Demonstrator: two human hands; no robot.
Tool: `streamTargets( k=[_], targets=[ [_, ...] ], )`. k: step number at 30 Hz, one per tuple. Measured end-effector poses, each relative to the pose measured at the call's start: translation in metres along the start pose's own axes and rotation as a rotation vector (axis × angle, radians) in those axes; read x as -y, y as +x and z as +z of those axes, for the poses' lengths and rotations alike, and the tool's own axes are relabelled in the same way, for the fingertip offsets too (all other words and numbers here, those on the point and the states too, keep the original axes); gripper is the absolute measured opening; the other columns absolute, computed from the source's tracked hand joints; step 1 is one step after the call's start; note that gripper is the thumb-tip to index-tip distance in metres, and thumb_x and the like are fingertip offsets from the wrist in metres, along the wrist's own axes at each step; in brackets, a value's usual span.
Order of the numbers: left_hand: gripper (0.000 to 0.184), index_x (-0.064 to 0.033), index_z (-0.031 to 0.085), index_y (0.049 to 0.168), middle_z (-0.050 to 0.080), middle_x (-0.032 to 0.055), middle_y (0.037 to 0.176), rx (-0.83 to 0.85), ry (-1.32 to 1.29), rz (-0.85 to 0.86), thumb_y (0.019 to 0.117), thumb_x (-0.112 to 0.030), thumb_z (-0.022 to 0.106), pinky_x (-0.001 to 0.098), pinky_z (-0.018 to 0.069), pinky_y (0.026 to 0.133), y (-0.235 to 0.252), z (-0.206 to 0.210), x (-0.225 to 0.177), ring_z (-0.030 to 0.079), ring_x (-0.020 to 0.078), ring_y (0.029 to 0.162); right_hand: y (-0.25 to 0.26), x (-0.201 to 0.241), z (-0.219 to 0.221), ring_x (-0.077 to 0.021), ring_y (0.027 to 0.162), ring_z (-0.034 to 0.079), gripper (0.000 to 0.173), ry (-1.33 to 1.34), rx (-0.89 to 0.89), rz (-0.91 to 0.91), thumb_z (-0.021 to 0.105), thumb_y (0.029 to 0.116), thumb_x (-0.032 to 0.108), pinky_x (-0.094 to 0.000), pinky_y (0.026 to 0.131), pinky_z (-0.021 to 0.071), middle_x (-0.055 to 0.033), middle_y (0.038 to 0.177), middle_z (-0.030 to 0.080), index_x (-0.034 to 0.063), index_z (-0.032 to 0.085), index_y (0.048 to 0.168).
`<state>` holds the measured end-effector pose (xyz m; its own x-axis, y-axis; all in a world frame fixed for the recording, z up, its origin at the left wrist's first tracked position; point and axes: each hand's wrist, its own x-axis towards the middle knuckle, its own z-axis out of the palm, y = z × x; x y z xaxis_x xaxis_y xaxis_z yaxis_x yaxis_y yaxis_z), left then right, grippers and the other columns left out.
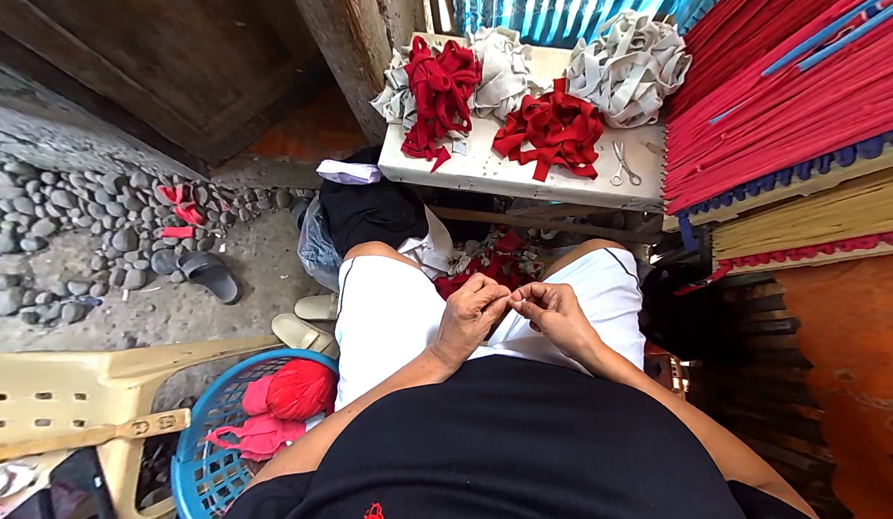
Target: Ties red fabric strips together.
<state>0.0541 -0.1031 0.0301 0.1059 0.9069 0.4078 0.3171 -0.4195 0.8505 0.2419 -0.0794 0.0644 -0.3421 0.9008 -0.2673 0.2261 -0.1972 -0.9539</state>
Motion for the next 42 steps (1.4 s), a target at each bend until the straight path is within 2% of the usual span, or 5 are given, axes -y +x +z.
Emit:
streamTargets(
  k=[6, 11, 17, 28, 42],
  targets=[
    [0.007, -0.0041, 0.074, 0.101, 0.073, 0.0033, 0.095, -0.045, -0.277, -0.310, 0.0956, -0.008, 0.070, 0.0294, 0.0596, 0.081, 0.000, 0.001, -0.005, 0.070, 0.0102, 0.087, 0.001, 0.000, -0.003, -0.0056, 0.055, 0.053, 0.006, 0.004, 0.013, -0.013, 0.066, 0.0964, 0.003, -0.0213, 0.052, 0.0438, -0.0020, 0.071, 0.065, 0.0009, 0.072, 0.095],
    [0.006, -0.0027, 0.073, 0.099, 0.071, 0.0049, 0.087, -0.060, -0.486, -0.509, 0.0952, -0.006, 0.071, 0.0280, 0.0572, 0.072, 0.002, 0.000, -0.003, 0.066, 0.0104, 0.077, 0.001, -0.003, -0.003, -0.0059, 0.055, 0.052, 0.006, 0.039, 0.012, -0.021, 0.066, 0.0957, 0.002, -0.0219, 0.052, 0.0438, -0.0023, 0.072, 0.065, 0.0004, 0.072, 0.095],
    [0.008, -0.0010, 0.073, 0.101, 0.071, 0.0064, 0.088, -0.039, -0.730, -0.667, 0.0975, -0.004, 0.067, 0.0264, 0.0568, 0.071, 0.005, -0.004, -0.006, 0.066, 0.0098, 0.075, 0.002, -0.006, -0.002, -0.0067, 0.057, 0.053, 0.006, 0.098, 0.018, -0.020, 0.066, 0.0959, 0.001, -0.0223, 0.054, 0.0448, -0.0028, 0.072, 0.064, 0.0005, 0.071, 0.096],
    [0.010, 0.0014, 0.072, 0.100, 0.072, 0.0087, 0.088, -0.029, -0.883, -0.728, 0.0990, 0.001, 0.061, 0.0295, 0.0599, 0.077, 0.007, -0.006, -0.014, 0.069, 0.0119, 0.078, 0.000, -0.011, 0.002, -0.0080, 0.059, 0.055, 0.006, 0.199, 0.013, -0.029, 0.064, 0.0952, -0.002, -0.0227, 0.056, 0.0472, -0.0041, 0.074, 0.065, -0.0001, 0.069, 0.094],
    [0.004, -0.0017, 0.072, 0.095, 0.071, 0.0055, 0.086, 0.027, -0.551, -0.570, 0.0953, -0.004, 0.069, 0.0276, 0.0571, 0.072, 0.001, 0.001, -0.004, 0.066, 0.0104, 0.076, -0.002, -0.014, 0.009, -0.0079, 0.056, 0.054, 0.009, 0.320, -0.016, 0.039, 0.061, 0.0956, -0.003, -0.0236, 0.055, 0.0474, -0.0027, 0.068, 0.060, 0.0006, 0.066, 0.089]
  ],
)
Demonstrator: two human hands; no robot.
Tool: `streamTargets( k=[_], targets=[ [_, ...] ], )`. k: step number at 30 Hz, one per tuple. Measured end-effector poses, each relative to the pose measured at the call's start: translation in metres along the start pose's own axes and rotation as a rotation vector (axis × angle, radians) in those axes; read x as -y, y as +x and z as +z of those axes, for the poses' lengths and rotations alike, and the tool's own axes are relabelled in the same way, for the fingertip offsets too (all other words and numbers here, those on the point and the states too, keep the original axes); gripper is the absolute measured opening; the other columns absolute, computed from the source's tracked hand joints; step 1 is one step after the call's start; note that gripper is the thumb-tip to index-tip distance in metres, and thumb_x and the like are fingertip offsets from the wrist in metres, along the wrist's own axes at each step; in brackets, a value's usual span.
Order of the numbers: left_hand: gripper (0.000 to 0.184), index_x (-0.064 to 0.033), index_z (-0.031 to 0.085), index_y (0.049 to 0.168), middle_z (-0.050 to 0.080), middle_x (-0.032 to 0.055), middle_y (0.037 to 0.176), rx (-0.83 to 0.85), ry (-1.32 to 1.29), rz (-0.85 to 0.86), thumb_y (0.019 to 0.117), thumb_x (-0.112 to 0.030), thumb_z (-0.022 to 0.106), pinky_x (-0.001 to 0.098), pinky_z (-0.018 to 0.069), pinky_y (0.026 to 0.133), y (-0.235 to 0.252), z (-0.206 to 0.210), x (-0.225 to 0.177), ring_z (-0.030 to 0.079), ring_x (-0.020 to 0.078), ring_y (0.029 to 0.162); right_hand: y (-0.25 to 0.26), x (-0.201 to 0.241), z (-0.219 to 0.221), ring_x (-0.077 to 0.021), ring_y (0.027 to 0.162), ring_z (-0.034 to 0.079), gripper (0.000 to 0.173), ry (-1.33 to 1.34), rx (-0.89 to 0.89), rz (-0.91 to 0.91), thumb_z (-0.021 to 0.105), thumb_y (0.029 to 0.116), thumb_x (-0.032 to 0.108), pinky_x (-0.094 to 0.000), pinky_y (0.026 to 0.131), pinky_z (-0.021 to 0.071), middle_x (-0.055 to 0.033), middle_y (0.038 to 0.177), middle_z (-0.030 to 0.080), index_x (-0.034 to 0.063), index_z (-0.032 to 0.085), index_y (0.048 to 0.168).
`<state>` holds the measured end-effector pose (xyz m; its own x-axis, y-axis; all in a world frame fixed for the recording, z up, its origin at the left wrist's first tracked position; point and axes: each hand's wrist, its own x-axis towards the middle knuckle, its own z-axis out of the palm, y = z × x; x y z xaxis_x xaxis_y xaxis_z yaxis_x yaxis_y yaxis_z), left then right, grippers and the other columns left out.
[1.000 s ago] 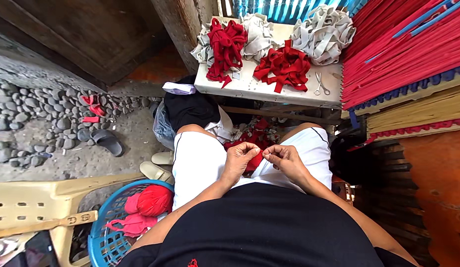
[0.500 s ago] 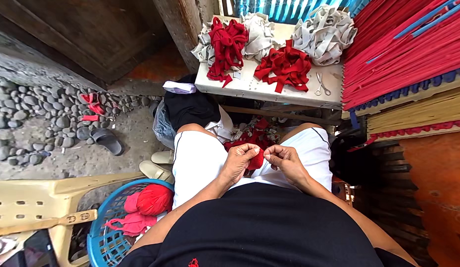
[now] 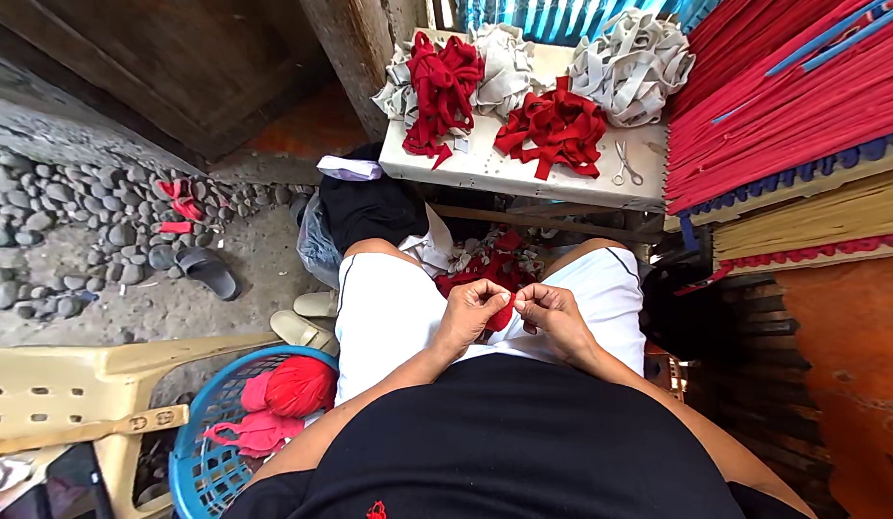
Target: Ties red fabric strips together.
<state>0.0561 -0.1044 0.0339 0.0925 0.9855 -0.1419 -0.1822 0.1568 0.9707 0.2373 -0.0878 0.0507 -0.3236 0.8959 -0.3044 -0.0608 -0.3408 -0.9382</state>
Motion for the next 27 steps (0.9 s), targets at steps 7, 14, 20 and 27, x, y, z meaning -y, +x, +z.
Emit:
streamTargets(
  k=[7, 14, 20, 27],
  targets=[
    [0.010, -0.0025, 0.069, 0.100, 0.069, 0.0051, 0.083, 0.034, -0.023, -0.049, 0.0917, -0.005, 0.074, 0.0255, 0.0568, 0.067, -0.002, -0.001, -0.004, 0.065, 0.0096, 0.070, 0.005, 0.000, -0.004, -0.0115, 0.059, 0.060, 0.008, 0.028, 0.011, -0.012, 0.060, 0.0966, -0.005, -0.0277, 0.059, 0.0557, -0.0057, 0.073, 0.064, -0.0012, 0.067, 0.092],
    [0.007, -0.0040, 0.072, 0.094, 0.072, 0.0041, 0.083, 0.024, 0.256, 0.035, 0.0909, -0.010, 0.075, 0.0296, 0.0569, 0.069, 0.000, -0.005, 0.000, 0.067, 0.0102, 0.073, 0.005, -0.001, 0.000, -0.0186, 0.066, 0.070, 0.007, 0.046, -0.009, 0.062, 0.066, 0.0911, -0.011, -0.0345, 0.069, 0.0628, -0.0115, 0.077, 0.070, -0.0057, 0.064, 0.096],
    [0.008, -0.0064, 0.073, 0.093, 0.072, 0.0032, 0.088, 0.032, 0.423, 0.088, 0.0923, -0.015, 0.073, 0.0328, 0.0560, 0.074, 0.006, -0.011, 0.008, 0.067, 0.0104, 0.078, 0.008, 0.004, 0.000, -0.0235, 0.074, 0.073, 0.014, -0.014, 0.027, 0.010, 0.055, 0.0990, -0.006, -0.0391, 0.073, 0.0643, -0.0153, 0.087, 0.072, -0.0054, 0.062, 0.111],
    [0.013, -0.0052, 0.075, 0.089, 0.067, 0.0025, 0.086, 0.149, 0.537, 0.154, 0.0924, -0.016, 0.067, 0.0323, 0.0527, 0.073, 0.009, -0.015, 0.009, 0.063, 0.0096, 0.080, 0.015, -0.002, -0.007, -0.0118, 0.065, 0.066, 0.006, -0.397, 0.000, -0.190, 0.073, 0.0930, 0.007, -0.0284, 0.063, 0.0583, -0.0059, 0.081, 0.071, 0.0019, 0.073, 0.096]
  ],
)
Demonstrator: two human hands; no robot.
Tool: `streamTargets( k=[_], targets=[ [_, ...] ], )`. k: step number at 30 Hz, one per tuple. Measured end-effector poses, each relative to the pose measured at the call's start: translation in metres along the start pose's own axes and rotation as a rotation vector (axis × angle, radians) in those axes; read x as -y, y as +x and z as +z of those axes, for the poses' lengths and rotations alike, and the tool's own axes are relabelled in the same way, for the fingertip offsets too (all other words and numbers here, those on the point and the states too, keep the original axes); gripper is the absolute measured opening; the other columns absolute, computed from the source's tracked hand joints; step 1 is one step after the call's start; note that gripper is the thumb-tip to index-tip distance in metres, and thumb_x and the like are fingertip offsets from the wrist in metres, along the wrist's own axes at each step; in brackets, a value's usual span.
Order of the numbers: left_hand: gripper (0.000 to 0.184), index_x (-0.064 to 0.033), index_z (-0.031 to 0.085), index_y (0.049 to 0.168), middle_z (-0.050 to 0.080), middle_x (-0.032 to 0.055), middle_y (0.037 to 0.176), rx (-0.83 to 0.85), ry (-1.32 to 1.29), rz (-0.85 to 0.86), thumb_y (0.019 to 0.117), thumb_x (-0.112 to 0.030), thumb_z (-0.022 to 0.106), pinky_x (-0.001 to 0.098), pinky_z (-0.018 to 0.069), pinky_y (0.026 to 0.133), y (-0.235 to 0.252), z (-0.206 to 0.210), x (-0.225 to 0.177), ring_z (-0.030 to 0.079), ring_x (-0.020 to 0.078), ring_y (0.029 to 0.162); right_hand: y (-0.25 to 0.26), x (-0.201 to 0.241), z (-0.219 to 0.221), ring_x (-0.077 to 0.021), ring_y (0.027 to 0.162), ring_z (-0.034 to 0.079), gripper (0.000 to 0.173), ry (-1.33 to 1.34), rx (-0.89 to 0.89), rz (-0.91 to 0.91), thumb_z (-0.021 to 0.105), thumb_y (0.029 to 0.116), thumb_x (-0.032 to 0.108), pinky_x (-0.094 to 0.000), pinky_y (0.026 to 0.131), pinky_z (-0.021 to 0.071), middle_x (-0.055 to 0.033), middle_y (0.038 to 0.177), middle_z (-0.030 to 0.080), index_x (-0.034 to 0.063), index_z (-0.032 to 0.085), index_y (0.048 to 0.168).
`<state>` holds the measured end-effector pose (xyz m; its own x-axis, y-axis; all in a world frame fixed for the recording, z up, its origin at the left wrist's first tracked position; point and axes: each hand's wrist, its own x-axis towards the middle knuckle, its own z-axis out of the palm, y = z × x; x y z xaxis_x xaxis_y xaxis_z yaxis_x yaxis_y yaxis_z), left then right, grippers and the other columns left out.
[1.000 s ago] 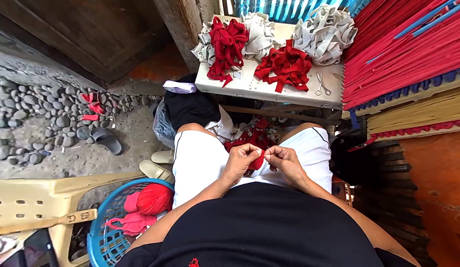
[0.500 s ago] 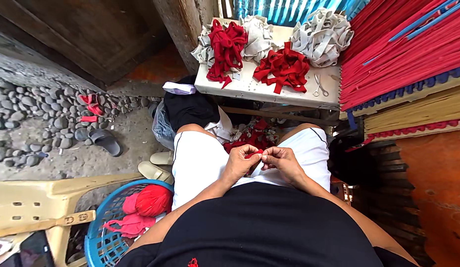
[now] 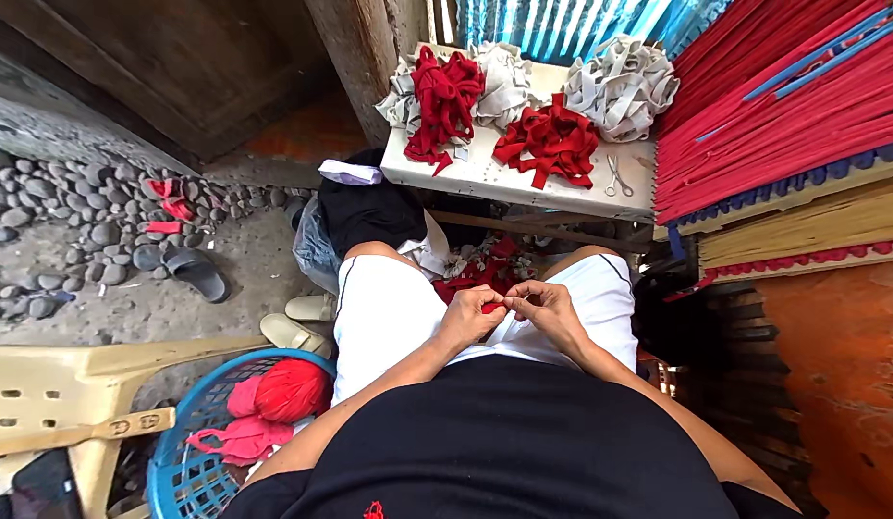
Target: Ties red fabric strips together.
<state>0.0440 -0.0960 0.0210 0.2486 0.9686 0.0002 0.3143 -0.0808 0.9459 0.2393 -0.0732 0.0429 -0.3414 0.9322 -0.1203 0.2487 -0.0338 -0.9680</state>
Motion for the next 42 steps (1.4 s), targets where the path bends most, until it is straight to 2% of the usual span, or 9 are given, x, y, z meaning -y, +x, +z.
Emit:
streamTargets(
  k=[5, 9, 12, 13, 15, 18, 25, 32, 42],
  targets=[
    [0.014, -0.0058, 0.073, 0.086, 0.066, -0.0003, 0.077, 0.171, -0.114, -0.103, 0.0932, -0.018, 0.069, 0.0296, 0.0495, 0.068, 0.003, -0.005, 0.002, 0.059, 0.0053, 0.070, 0.007, 0.000, -0.002, -0.0116, 0.077, 0.064, 0.006, -0.019, 0.035, -0.010, 0.068, 0.0928, 0.002, -0.0308, 0.071, 0.0553, -0.0049, 0.089, 0.068, 0.0025, 0.070, 0.087],
    [0.008, -0.0056, 0.074, 0.088, 0.067, -0.0036, 0.070, 0.347, -0.358, -0.210, 0.0925, -0.011, 0.070, 0.0209, 0.0504, 0.059, 0.000, -0.008, -0.003, 0.059, 0.0005, 0.061, 0.013, 0.011, -0.008, -0.0139, 0.075, 0.071, 0.018, 0.356, 0.020, 0.150, 0.045, 0.1046, 0.006, -0.0361, 0.078, 0.0610, -0.0029, 0.083, 0.071, 0.0070, 0.060, 0.095],
    [0.009, -0.0061, 0.074, 0.086, 0.063, -0.0060, 0.066, 0.434, -0.479, -0.267, 0.0935, -0.007, 0.068, 0.0165, 0.0418, 0.051, -0.002, -0.009, -0.006, 0.051, -0.0020, 0.054, 0.031, 0.017, -0.029, -0.0143, 0.062, 0.066, 0.021, 0.590, -0.052, 0.236, 0.039, 0.1093, 0.012, -0.0368, 0.067, 0.0621, -0.0003, 0.074, 0.066, 0.0119, 0.056, 0.096],
    [0.010, -0.0063, 0.073, 0.085, 0.062, -0.0062, 0.064, 0.446, -0.515, -0.278, 0.0934, -0.006, 0.067, 0.0158, 0.0379, 0.048, -0.002, -0.010, -0.006, 0.048, -0.0024, 0.051, 0.037, 0.018, -0.037, -0.0107, 0.057, 0.061, 0.021, 0.613, -0.071, 0.229, 0.039, 0.1093, 0.011, -0.0309, 0.059, 0.0585, 0.0015, 0.072, 0.063, 0.0122, 0.055, 0.095],
    [0.012, -0.0064, 0.072, 0.083, 0.061, -0.0055, 0.062, 0.470, -0.569, -0.298, 0.0933, -0.004, 0.066, 0.0148, 0.0365, 0.045, -0.002, -0.012, -0.006, 0.046, -0.0024, 0.048, 0.045, 0.015, -0.053, -0.0038, 0.050, 0.050, 0.020, 0.619, -0.099, 0.185, 0.039, 0.1082, 0.009, -0.0190, 0.048, 0.0447, 0.0036, 0.070, 0.059, 0.0130, 0.053, 0.095],
    [0.013, -0.0063, 0.072, 0.082, 0.061, -0.0048, 0.061, 0.500, -0.597, -0.309, 0.0938, -0.003, 0.066, 0.0144, 0.0363, 0.045, -0.001, -0.014, -0.005, 0.046, -0.0023, 0.048, 0.052, 0.008, -0.076, -0.0007, 0.048, 0.044, 0.017, 0.549, -0.172, 0.124, 0.043, 0.1072, 0.008, -0.0147, 0.044, 0.0372, 0.0051, 0.069, 0.058, 0.0143, 0.054, 0.096],
    [0.013, -0.0055, 0.072, 0.080, 0.062, -0.0037, 0.061, 0.553, -0.572, -0.312, 0.0915, -0.001, 0.067, 0.0142, 0.0368, 0.044, -0.003, -0.016, -0.007, 0.047, -0.0020, 0.047, 0.055, -0.008, -0.112, 0.0008, 0.046, 0.040, 0.018, 0.417, -0.337, 0.034, 0.043, 0.1070, 0.008, -0.0140, 0.042, 0.0328, 0.0083, 0.067, 0.056, 0.0159, 0.054, 0.096],
    [0.006, -0.0053, 0.074, 0.081, 0.067, -0.0014, 0.066, 0.577, -0.500, -0.271, 0.0853, -0.001, 0.073, 0.0169, 0.0440, 0.049, -0.003, -0.018, -0.009, 0.056, -0.0002, 0.054, 0.059, -0.020, -0.147, 0.0008, 0.047, 0.040, 0.014, 0.287, -0.518, -0.002, 0.046, 0.1065, 0.008, -0.0143, 0.043, 0.0324, 0.0088, 0.068, 0.055, 0.0155, 0.054, 0.097],
    [0.006, -0.0044, 0.073, 0.078, 0.066, -0.0004, 0.064, 0.586, -0.467, -0.231, 0.0822, 0.000, 0.073, 0.0183, 0.0433, 0.049, -0.003, -0.019, -0.008, 0.056, 0.0012, 0.053, 0.075, -0.031, -0.173, 0.0003, 0.047, 0.042, 0.013, 0.201, -0.584, -0.021, 0.048, 0.1050, 0.006, -0.0143, 0.042, 0.0331, 0.0090, 0.067, 0.054, 0.0151, 0.053, 0.097]
  ],
)
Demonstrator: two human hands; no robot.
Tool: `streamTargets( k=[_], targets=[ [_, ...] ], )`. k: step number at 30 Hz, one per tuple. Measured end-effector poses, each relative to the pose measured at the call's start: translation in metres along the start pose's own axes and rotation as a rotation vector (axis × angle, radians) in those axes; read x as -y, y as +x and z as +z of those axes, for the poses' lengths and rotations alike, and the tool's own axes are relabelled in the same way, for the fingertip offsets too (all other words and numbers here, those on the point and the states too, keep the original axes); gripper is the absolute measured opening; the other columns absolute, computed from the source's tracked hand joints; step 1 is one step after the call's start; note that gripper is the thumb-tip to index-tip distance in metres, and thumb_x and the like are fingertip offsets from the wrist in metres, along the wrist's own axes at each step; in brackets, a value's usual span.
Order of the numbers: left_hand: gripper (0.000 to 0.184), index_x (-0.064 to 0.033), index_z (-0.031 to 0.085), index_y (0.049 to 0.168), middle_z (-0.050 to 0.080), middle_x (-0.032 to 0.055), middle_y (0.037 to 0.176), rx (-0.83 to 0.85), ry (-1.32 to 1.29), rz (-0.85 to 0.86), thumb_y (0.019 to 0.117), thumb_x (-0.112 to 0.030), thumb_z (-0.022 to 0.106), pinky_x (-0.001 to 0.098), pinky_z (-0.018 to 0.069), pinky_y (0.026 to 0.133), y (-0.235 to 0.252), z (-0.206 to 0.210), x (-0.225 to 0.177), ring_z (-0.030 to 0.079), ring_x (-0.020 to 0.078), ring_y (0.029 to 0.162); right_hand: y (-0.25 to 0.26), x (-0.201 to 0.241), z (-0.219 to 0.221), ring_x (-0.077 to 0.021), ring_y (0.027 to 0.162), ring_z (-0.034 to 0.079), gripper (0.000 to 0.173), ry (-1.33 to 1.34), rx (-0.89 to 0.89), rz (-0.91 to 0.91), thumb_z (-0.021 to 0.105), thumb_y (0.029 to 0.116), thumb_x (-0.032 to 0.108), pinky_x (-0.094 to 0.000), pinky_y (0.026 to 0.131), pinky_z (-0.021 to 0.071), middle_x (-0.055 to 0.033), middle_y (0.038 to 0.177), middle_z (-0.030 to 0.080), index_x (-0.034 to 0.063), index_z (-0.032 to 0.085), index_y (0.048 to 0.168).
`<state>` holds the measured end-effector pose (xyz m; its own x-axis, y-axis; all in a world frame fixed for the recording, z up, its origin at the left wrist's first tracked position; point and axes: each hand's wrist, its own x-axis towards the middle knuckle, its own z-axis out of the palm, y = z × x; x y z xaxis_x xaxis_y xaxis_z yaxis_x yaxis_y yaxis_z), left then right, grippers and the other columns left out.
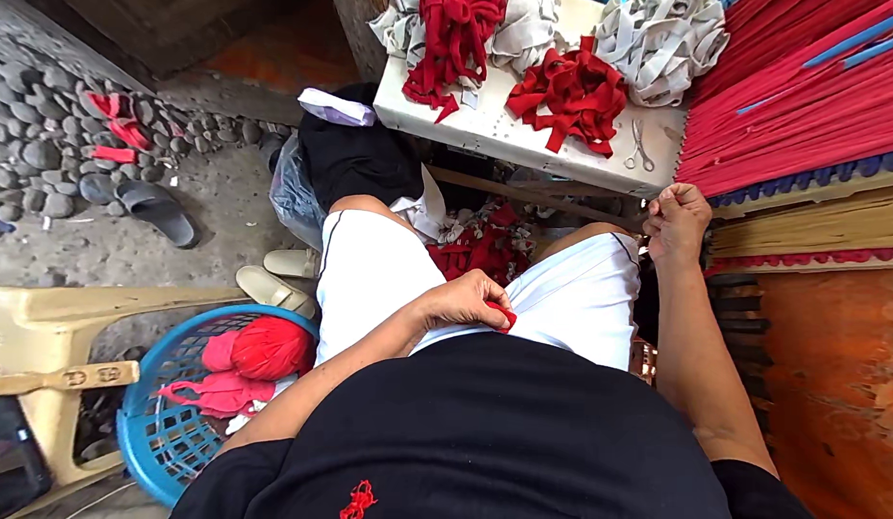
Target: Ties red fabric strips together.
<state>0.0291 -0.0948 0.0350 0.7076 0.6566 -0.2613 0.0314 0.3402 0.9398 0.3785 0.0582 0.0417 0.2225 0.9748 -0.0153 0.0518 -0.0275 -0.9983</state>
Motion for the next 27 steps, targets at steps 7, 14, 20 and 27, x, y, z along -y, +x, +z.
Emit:
streamTargets(
  k=[7, 14, 20, 27],
  targets=[
    [0.008, -0.0035, 0.073, 0.077, 0.068, 0.0003, 0.067, 0.022, 0.013, 0.004, 0.0830, 0.002, 0.071, 0.0186, 0.0474, 0.053, 0.001, 0.001, 0.000, 0.060, 0.0021, 0.058, 0.015, 0.004, -0.003, -0.0002, 0.047, 0.043, 0.010, -0.032, -0.004, -0.078, 0.049, 0.1048, 0.006, -0.0149, 0.043, 0.0351, 0.0084, 0.069, 0.055, 0.0138, 0.054, 0.099],
    [0.009, -0.0037, 0.072, 0.077, 0.067, 0.0004, 0.066, 0.034, 0.022, -0.007, 0.0836, 0.002, 0.071, 0.0188, 0.0477, 0.053, 0.001, 0.001, 0.001, 0.059, 0.0020, 0.057, 0.025, 0.004, 0.003, -0.0001, 0.046, 0.044, 0.010, -0.065, -0.005, -0.130, 0.050, 0.1037, 0.004, -0.0149, 0.042, 0.0357, 0.0077, 0.069, 0.056, 0.0121, 0.054, 0.099],
    [0.008, -0.0044, 0.072, 0.077, 0.066, -0.0009, 0.065, -0.003, -0.002, -0.029, 0.0840, 0.001, 0.071, 0.0184, 0.0444, 0.050, 0.001, 0.001, 0.001, 0.056, 0.0013, 0.055, 0.034, -0.001, 0.000, -0.0010, 0.048, 0.045, 0.006, -0.105, -0.036, -0.160, 0.052, 0.1026, 0.005, -0.0166, 0.043, 0.0382, 0.0075, 0.068, 0.055, 0.0100, 0.055, 0.101],
    [0.005, -0.0030, 0.071, 0.086, 0.060, -0.0016, 0.062, -0.085, -0.120, -0.060, 0.0898, 0.001, 0.071, 0.0152, 0.0370, 0.044, 0.003, 0.003, 0.009, 0.045, -0.0002, 0.047, 0.017, -0.003, 0.007, -0.0017, 0.049, 0.046, 0.008, -0.073, 0.026, -0.106, 0.048, 0.1039, 0.006, -0.0176, 0.046, 0.0394, 0.0073, 0.070, 0.057, 0.0110, 0.053, 0.100]
  ],
)
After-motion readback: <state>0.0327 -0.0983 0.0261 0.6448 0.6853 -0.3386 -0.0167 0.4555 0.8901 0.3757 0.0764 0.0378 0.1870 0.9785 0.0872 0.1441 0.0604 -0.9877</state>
